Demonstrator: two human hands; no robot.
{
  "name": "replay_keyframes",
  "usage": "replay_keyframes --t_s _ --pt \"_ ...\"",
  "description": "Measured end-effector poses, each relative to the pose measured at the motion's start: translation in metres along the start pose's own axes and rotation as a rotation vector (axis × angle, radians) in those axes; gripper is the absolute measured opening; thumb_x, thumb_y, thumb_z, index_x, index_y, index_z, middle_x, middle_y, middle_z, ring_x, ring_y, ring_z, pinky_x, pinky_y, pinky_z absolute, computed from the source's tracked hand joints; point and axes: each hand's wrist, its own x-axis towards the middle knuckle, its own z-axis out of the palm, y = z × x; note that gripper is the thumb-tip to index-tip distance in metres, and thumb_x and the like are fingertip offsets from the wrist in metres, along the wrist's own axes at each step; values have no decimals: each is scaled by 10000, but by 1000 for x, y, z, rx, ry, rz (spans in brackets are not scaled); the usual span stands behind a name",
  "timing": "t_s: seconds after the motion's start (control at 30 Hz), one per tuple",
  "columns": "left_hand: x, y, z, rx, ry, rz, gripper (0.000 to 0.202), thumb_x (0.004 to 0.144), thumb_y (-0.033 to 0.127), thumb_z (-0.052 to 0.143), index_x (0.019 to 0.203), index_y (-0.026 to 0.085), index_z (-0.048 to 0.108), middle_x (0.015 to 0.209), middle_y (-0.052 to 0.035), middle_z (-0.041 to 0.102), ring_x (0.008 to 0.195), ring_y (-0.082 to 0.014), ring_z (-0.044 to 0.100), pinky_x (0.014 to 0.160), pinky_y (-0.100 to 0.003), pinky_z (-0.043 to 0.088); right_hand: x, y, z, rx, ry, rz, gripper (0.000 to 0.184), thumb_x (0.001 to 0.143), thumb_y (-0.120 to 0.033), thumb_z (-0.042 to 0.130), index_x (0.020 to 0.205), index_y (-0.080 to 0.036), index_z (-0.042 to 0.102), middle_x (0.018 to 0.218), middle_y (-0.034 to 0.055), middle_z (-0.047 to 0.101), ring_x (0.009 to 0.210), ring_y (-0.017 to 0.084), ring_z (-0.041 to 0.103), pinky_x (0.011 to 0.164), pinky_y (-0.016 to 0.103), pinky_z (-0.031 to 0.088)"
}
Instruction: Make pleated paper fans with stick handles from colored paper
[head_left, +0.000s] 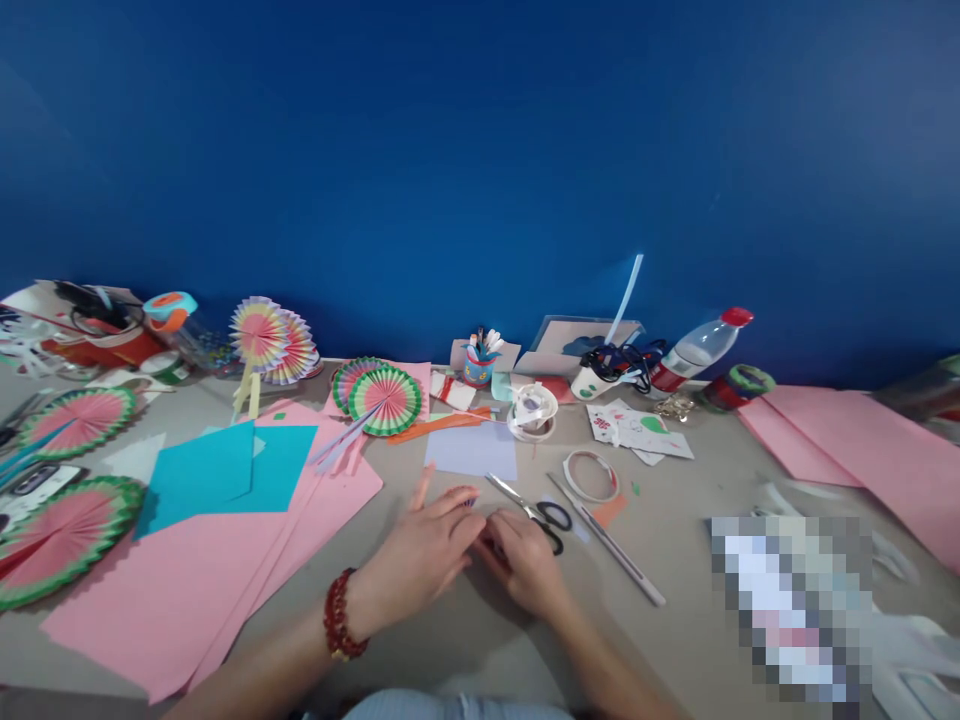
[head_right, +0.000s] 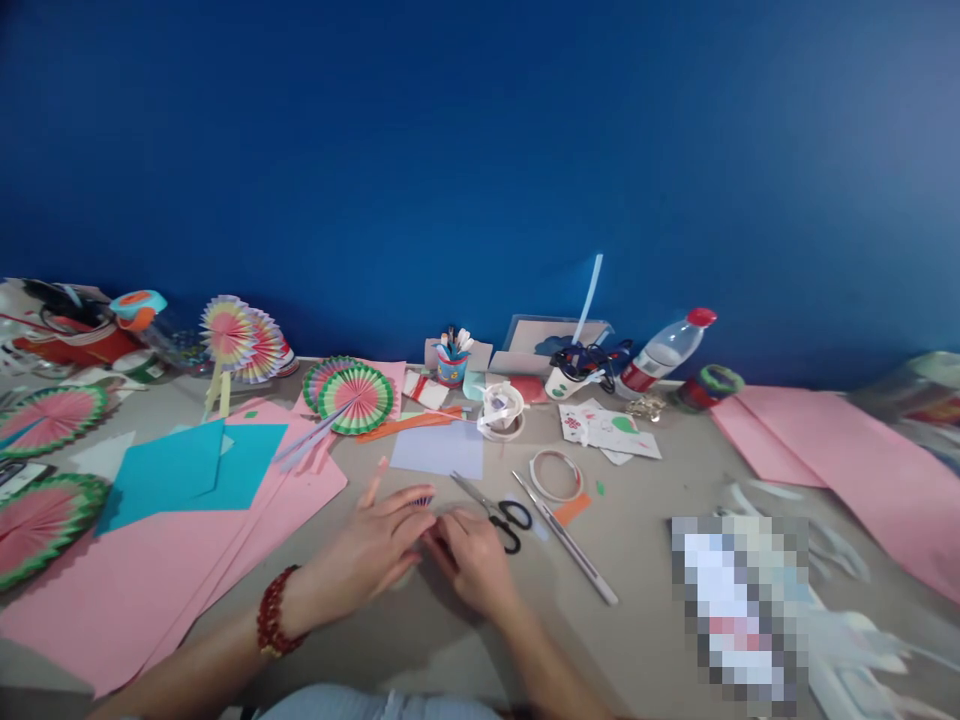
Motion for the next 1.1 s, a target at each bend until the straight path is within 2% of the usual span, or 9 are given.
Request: replay_keyframes --t_s 0.17,0.37,0.53,0.7,0.8,0.87,0.97,1.03,1.1 --pt "5 1 8 145 -37 -63 56 908 220 563 945 199 600 974 -43 668 1109 -242 569 1189 -637 4 -1 1 2 -20 -35 -51 255 993 -243 465 748 -198 522 657 14 569 610 165 508 566 282 311" --pt "3 -4 22 325 -101 64 119 895 200 554 971 176 642 977 -79 663 1181 -271 524 1190 -644 4 -1 -1 1 -19 -89 -88 255 980 -209 449 734 -202 512 667 28 590 618 170 511 562 279 307" --pt "6 -6 19 307 -110 146 163 926 183 504 1007 163 644 989 -92 687 1237 -253 507 1193 -633 -18 -2 -1 -1 4 -68 -71 250 981 -231 458 739 -203 516 674 27 589 635 171 518 576 276 331" --pt "11 -7 12 245 41 55 169 964 187 469 1031 198 625 1270 -71 637 1384 -235 394 1186 -638 -69 0 2 -2 8 98 51 272 979 -247 513 711 -203 513 623 -10 522 583 144 482 552 265 322" --pt "12 -5 8 223 45 41 163 964 198 477 1039 203 621 1344 -59 601 1435 -233 327 1188 -627 -86 0 3 1 18 128 61 274 976 -268 526 709 -203 519 612 -15 512 567 140 475 543 265 325" --pt "11 -4 6 186 37 45 211 964 194 471 1126 206 607 1368 -68 586 1440 -233 323 1192 -620 -78 -1 4 3 23 148 60 278 973 -276 530 705 -203 522 604 -14 515 560 141 475 537 265 328" --pt "5 -9 5 45 104 -19 425 958 236 497 1382 219 462 1510 -110 438 1453 -275 293 1195 -625 -4 -4 5 4 48 211 100 259 955 -266 561 705 -203 528 608 -8 535 570 142 494 546 262 347" --pt "-1 -14 8 -153 200 -110 641 924 334 581 1493 228 307 1572 -142 322 1462 -319 259 1194 -616 98 -6 6 4 89 259 145 202 939 -246 587 743 -202 557 628 -6 556 580 142 507 564 260 370" --pt "-7 -19 17 -476 286 -222 824 863 424 664 1525 228 213 1580 -169 278 1443 -342 294 1173 -575 242 -7 7 4 130 298 174 135 929 -225 602 796 -204 588 649 -6 572 586 143 516 578 262 388"
